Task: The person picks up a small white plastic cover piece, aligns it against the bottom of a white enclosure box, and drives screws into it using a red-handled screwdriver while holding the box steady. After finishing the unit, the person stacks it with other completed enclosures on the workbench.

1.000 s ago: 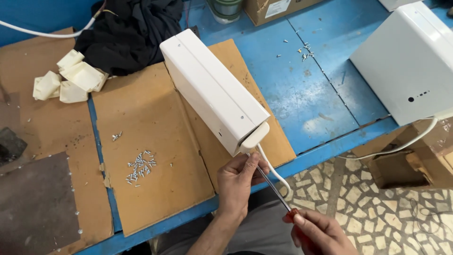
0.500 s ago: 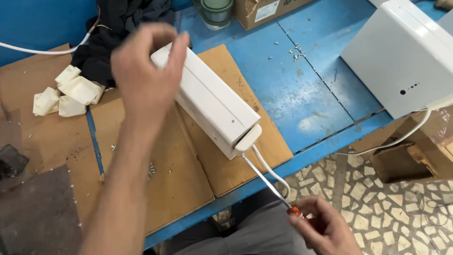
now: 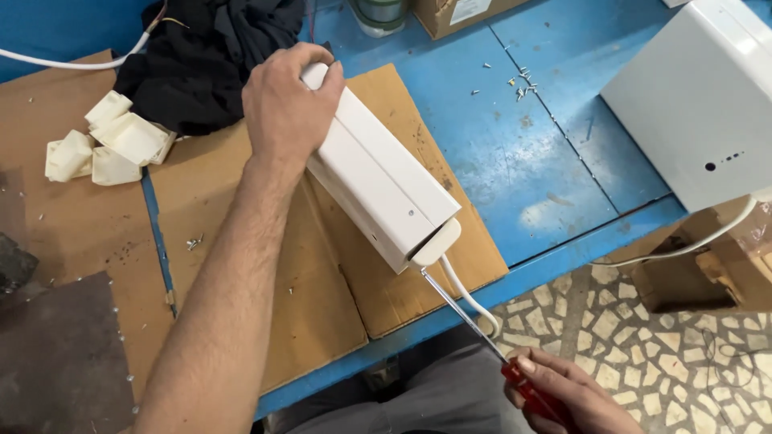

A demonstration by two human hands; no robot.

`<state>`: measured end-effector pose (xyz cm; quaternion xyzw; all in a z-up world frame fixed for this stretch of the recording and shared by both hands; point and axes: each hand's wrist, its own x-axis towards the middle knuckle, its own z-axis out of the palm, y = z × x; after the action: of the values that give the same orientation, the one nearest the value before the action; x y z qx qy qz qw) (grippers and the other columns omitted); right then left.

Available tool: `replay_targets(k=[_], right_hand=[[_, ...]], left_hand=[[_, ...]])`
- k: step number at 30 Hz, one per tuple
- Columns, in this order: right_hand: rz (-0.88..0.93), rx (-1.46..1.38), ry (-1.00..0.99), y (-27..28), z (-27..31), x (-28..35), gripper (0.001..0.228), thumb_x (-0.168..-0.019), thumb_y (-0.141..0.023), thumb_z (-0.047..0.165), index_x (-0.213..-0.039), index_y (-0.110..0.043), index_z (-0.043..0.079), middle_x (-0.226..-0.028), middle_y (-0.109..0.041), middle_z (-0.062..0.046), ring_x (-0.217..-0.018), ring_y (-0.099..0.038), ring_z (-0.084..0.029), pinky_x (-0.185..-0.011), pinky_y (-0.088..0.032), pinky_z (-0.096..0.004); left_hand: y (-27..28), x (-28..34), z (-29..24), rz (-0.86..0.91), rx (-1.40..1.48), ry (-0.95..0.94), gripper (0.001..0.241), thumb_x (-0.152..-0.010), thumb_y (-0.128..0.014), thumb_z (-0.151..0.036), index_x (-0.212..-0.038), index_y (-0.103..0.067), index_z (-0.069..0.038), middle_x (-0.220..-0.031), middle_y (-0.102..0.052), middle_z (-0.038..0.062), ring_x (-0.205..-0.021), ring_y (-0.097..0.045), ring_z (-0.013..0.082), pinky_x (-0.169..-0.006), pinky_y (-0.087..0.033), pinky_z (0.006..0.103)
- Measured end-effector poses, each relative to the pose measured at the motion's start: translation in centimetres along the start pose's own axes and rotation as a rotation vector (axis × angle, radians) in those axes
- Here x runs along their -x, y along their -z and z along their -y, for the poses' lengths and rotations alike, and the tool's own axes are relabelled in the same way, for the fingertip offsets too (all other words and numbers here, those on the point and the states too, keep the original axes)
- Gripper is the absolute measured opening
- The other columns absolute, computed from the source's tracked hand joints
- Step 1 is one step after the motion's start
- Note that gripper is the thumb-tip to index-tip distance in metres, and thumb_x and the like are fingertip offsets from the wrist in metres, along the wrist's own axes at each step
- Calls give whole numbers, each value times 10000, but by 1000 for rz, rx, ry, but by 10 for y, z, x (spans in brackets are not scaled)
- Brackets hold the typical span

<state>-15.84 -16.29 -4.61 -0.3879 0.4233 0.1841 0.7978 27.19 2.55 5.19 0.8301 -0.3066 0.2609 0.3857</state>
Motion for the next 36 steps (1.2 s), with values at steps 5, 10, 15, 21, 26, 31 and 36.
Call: replay_targets(k=[5, 10, 15, 21, 26, 31, 36], right_hand=[[-176, 601, 733, 6, -27, -9, 264, -820, -829, 138, -1022, -698, 33, -695, -757, -74, -512, -616, -83, -440, -456, -222], [-503, 1132, 1375, -28, -26, 7, 249, -917, -743, 270, -1096, -687, 106, -832, -715, 42, -691, -686, -35, -597, -518, -162], [-330, 388, 257, -7, -10, 0, 277, -882, -769, 230, -1000, -738, -19, -653, -724, -127, -398, -429, -118, -372, -320, -273], [351, -184, 32, 8, -20, -10, 445, -993, -747, 319, -1106, -652, -101, -725, -638, -92, -411, -440, -91, -354, -340, -253], [-555, 1003, 1120, -37, -15, 21, 323, -776, -794, 172, -1076, -743, 63, -830, -811, -40, -753, -797, -114, -650, -611, -214], [-582, 935, 834, -30, -27, 2, 324, -815, -761, 242, -1085, -761, 63, -828, -805, -72, -725, -723, -117, -629, -568, -243], [-131, 213, 126, 5, -31, -17, 386, -918, -661, 343, -1021, -754, -17, -680, -722, -121, -357, -412, -89, -332, -322, -245]], left_hand=[[6, 0, 1, 60, 8, 50, 166, -923, -770, -244, -995, -757, -94, -981, -756, 103, -904, -728, 311, -794, -560, 440], [0, 1, 5, 44, 10, 15, 166, -933, -775, -252, -1001, -757, -101, -976, -756, 112, -912, -721, 328, -797, -563, 446], [-3, 6, 9, -18, -4, -31, 151, -940, -779, -239, -992, -755, -99, -966, -759, 103, -916, -720, 330, -792, -559, 455], [2, 3, 6, 24, -14, 28, 161, -924, -774, -249, -973, -765, -96, -933, -750, 115, -870, -728, 308, -771, -562, 439], [2, 1, 1, 36, 20, 30, 175, -928, -773, -253, -993, -770, -91, -973, -771, 119, -903, -737, 319, -794, -573, 424], [-5, 7, 7, -6, 14, 74, 161, -923, -772, -267, -1018, -773, -137, -1003, -754, 88, -932, -686, 328, -833, -539, 436], [-10, 15, 11, -56, -5, 93, 142, -949, -745, -261, -1071, -780, -196, -1039, -723, 55, -978, -621, 321, -896, -494, 446]])
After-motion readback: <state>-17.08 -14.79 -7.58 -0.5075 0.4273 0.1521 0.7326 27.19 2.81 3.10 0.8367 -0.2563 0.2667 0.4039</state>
